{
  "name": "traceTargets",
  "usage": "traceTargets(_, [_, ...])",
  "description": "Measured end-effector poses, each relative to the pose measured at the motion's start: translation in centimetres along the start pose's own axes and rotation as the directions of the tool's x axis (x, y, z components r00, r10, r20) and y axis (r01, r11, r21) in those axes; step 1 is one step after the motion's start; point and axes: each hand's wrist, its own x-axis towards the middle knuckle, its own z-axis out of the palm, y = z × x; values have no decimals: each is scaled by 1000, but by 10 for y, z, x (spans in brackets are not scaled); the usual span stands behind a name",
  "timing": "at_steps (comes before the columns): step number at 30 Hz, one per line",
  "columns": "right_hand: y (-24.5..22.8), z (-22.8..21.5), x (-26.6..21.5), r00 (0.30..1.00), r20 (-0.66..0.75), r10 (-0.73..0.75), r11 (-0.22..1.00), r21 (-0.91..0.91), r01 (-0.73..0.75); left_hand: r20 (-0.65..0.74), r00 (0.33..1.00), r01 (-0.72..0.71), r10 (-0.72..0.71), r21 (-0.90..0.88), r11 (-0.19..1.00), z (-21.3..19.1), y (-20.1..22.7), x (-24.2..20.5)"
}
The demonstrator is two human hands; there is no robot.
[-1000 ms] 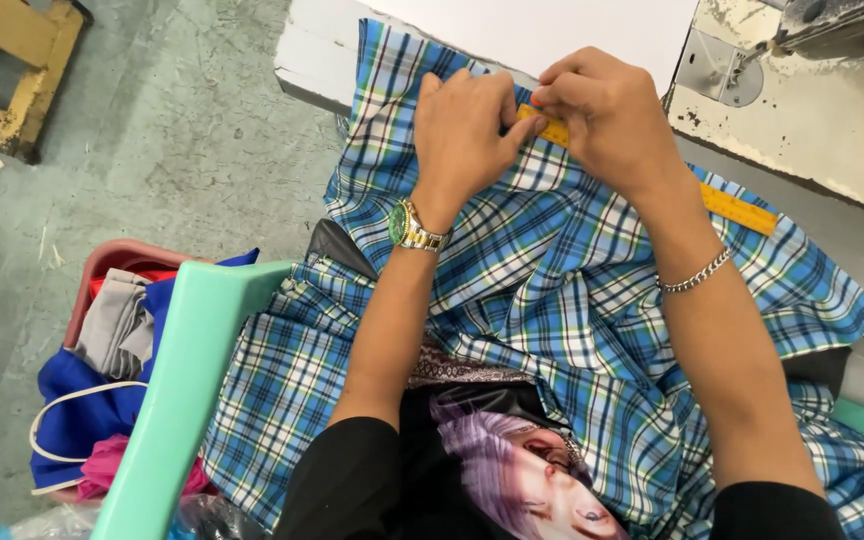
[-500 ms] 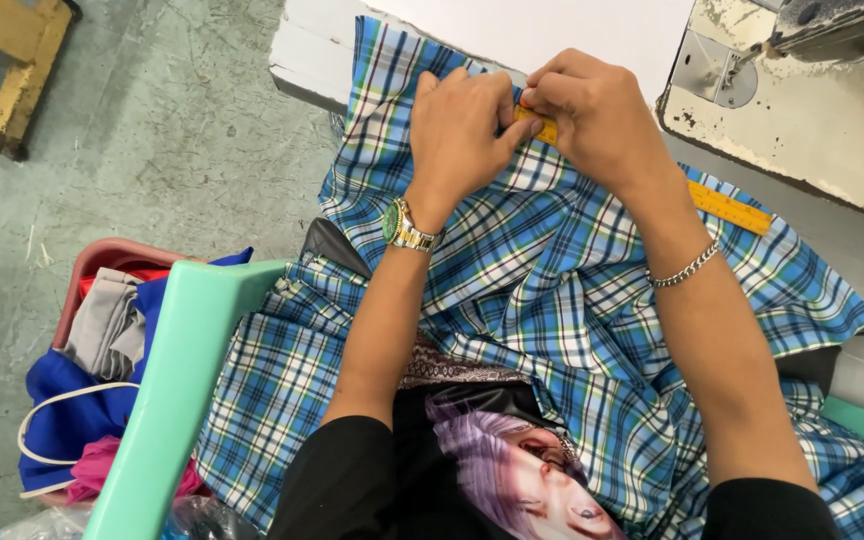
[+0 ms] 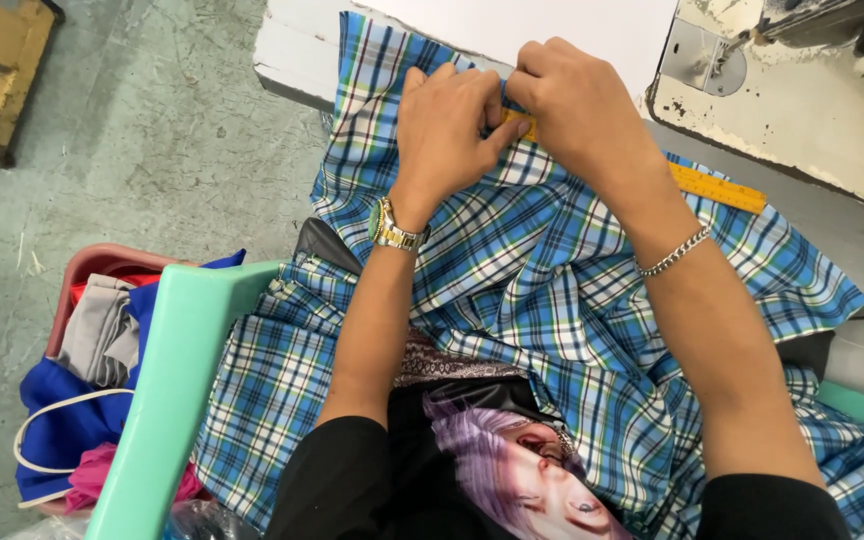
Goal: The person is measuring and folding a large piece of blue and white plaid fabric on a work table next to a sewing machine to prepare it for stitching.
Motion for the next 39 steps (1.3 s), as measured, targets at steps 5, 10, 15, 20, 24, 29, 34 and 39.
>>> traceTargets(5, [1,5,4,1000,-5,-1,994,-107,0,1,1000,-11,11,13,1000,-2,-1,-1])
traceTargets(10, [15,-8,4,973,-215,80,946,323,-6,26,1000,-1,1,11,1000,-2,0,1])
traceTargets(15, [9,-17,1,981,-187,54,915,404,27,37,999,-2,1,10,1000,-2,0,1])
traceTargets(20, [8,-6,-3,990,-127,66,955,294,-26,18,1000,-3,3,17,1000,-1,0,1])
traceTargets(24, [5,-7,-1,993,-99,66,939,342,-28,32,999,13,-13,16,1000,-1,0,1])
traceTargets(29, [4,-1,-3,994,-87,62,937,349,-28,37,999,20,-21,22,1000,-1,1,1])
traceTargets(34, [1,8,-4,994,-107,17,985,170,1,14,1000,2,-2,15,1000,0,-1,0])
traceTargets(39, [-3,-18,-12,975,-213,69,986,161,-35,29,999,19,-19,14,1000,-3,3,0])
